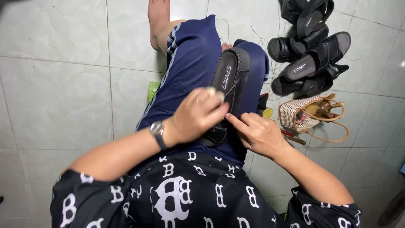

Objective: Hand-stitching the sole of a black sandal using an awl and thread while sitting on the floor.

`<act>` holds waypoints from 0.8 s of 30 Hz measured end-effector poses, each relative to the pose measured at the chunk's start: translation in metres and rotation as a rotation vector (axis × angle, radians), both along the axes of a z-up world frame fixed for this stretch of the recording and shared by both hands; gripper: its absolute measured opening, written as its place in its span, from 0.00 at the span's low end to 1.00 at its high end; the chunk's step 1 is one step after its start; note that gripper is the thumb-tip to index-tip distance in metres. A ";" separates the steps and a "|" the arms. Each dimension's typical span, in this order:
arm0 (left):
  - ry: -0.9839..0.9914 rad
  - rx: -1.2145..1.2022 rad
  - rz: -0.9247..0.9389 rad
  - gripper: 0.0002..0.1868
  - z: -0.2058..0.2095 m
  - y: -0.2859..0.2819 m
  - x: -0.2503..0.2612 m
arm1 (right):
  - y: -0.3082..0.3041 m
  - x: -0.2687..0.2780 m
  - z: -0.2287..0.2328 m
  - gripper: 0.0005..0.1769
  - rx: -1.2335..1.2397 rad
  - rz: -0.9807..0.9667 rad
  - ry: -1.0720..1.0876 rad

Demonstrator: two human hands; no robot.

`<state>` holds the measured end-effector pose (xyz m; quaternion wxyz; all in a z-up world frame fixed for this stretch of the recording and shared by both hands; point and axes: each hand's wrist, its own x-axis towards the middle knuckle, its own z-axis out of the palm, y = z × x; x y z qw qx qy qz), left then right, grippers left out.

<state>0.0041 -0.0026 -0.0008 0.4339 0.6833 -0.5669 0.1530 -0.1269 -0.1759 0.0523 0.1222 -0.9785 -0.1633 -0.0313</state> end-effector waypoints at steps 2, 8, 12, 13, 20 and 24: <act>-0.008 0.034 -0.009 0.07 0.006 0.005 -0.013 | -0.003 0.000 -0.004 0.22 0.029 -0.002 0.001; 0.099 0.155 -0.139 0.07 0.016 0.006 -0.020 | -0.009 -0.008 -0.012 0.23 0.094 -0.017 0.040; 1.116 0.109 -0.512 0.04 0.046 0.017 -0.017 | -0.006 -0.008 0.007 0.16 0.019 -0.040 0.098; 1.119 0.116 -0.513 0.04 0.040 0.020 -0.021 | -0.007 -0.010 0.003 0.16 0.025 -0.044 0.099; 0.994 0.235 -0.207 0.09 0.016 0.021 -0.028 | -0.014 -0.018 -0.032 0.16 0.256 -0.002 -0.044; 0.763 0.349 -0.282 0.13 0.009 0.015 -0.027 | -0.003 -0.019 -0.013 0.18 0.090 -0.047 -0.128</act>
